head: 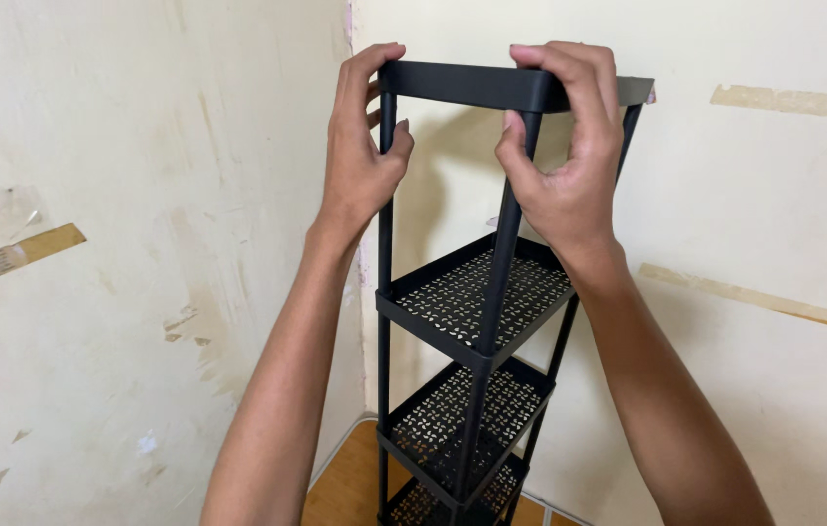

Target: The person assembles a black metal corner shelf by inserting vertical poles into perforated shelves and then placing the top shelf onto the frame. The person adjusts the alignment of the poles and shelves to ensure stability.

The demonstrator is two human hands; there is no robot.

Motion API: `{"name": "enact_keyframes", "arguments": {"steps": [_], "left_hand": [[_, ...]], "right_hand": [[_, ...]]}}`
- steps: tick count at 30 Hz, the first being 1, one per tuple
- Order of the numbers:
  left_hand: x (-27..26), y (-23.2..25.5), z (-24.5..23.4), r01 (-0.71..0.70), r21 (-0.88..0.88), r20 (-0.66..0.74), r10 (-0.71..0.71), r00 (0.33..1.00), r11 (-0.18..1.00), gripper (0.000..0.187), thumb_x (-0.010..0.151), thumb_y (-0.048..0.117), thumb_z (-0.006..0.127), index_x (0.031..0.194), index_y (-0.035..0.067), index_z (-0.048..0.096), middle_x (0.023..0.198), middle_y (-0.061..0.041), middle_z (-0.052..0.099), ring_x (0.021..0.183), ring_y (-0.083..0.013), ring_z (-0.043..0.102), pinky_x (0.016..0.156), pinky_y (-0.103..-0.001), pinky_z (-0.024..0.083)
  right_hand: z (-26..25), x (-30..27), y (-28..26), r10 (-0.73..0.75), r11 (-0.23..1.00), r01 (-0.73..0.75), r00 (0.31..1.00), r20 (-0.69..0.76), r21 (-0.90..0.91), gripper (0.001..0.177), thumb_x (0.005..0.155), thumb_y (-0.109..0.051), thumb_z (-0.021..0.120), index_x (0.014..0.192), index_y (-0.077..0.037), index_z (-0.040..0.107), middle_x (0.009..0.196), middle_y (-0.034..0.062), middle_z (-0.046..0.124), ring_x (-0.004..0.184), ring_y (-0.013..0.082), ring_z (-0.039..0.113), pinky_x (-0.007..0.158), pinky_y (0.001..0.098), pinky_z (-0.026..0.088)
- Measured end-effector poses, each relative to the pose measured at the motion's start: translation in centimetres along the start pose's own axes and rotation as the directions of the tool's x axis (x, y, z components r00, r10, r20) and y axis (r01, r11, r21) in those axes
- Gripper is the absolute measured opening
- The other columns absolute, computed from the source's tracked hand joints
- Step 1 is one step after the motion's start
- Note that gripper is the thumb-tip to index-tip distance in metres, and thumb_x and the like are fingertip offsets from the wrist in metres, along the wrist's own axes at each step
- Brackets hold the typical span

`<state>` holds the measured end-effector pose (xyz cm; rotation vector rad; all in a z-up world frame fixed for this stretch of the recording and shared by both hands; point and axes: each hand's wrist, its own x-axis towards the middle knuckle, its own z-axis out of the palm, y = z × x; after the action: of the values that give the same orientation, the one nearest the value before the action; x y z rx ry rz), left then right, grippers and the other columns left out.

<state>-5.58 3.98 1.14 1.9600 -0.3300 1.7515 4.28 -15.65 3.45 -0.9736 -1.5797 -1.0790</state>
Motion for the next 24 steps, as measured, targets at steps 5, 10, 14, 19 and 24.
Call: {"name": "enact_keyframes", "arguments": {"steps": [5, 10, 14, 19, 24], "left_hand": [[-0.9, 0.3, 3.0, -0.079, 0.101, -0.211, 0.099, 0.972, 0.992, 0.065, 0.089, -0.022, 0.054, 0.144, 0.014, 0.05, 0.146, -0.004, 0.054, 0.119, -0.0196, 0.064, 0.093, -0.034, 0.057], [-1.2, 0.2, 3.6, -0.062, 0.079, -0.253, 0.081, 0.964, 0.995, 0.063, 0.089, -0.022, 0.051, 0.14, 0.014, 0.05, 0.144, -0.004, 0.058, 0.102, -0.0178, 0.074, 0.084, -0.031, 0.061], [-1.4, 0.3, 3.0, -0.039, 0.137, -0.244, 0.072, 0.967, 0.99, 0.063, 0.093, -0.02, 0.051, 0.144, 0.016, 0.048, 0.148, -0.004, 0.057, 0.098, -0.0178, 0.076, 0.084, -0.03, 0.063], [-2.4, 0.7, 2.0, -0.087, 0.247, -0.217, 0.143, 0.966, 0.965, 0.057, 0.109, -0.004, 0.047, 0.157, 0.022, 0.03, 0.151, -0.013, 0.051, 0.114, -0.0255, 0.072, 0.09, -0.032, 0.061], [-7.2, 1.9, 2.8, 0.318, 0.091, -0.112, -0.308, 0.945, 0.944, 0.058, 0.113, 0.019, 0.04, 0.164, 0.024, 0.013, 0.135, -0.014, 0.066, 0.077, -0.0149, 0.075, 0.066, -0.032, 0.059]], "right_hand": [[-0.9, -0.9, -0.3, 0.021, 1.0, -0.022, 0.999, -0.034, -0.017, 0.037, 0.098, 0.007, 0.069, 0.131, -0.005, 0.059, 0.123, 0.0079, 0.053, 0.108, 0.0183, 0.057, 0.094, 0.0291, 0.047], [-0.1, -1.5, -1.4, 0.016, 0.999, -0.018, 0.997, -0.08, -0.03, 0.035, 0.095, 0.005, 0.07, 0.127, -0.005, 0.061, 0.12, 0.0087, 0.053, 0.112, 0.018, 0.056, 0.094, 0.0295, 0.047], [0.1, -1.7, -1.2, 0.018, 1.0, -0.019, 0.999, -0.044, -0.018, 0.038, 0.098, -0.001, 0.071, 0.135, -0.007, 0.061, 0.124, 0.0083, 0.056, 0.118, 0.0187, 0.057, 0.101, 0.0314, 0.048], [-1.3, -3.2, 2.2, 0.02, 0.998, -0.018, 0.999, 0.035, -0.055, 0.051, 0.112, -0.027, 0.048, 0.16, -0.012, 0.041, 0.156, 0.0096, 0.048, 0.148, 0.025, 0.044, 0.126, 0.0407, 0.032], [-3.8, -10.8, 7.6, 0.363, 0.874, -0.359, 0.93, -0.05, -0.329, 0.066, 0.122, -0.037, 0.036, 0.168, 0.001, 0.008, 0.175, 0.0223, 0.012, 0.162, 0.0385, 0.015, 0.134, 0.0549, 0.014]]}}
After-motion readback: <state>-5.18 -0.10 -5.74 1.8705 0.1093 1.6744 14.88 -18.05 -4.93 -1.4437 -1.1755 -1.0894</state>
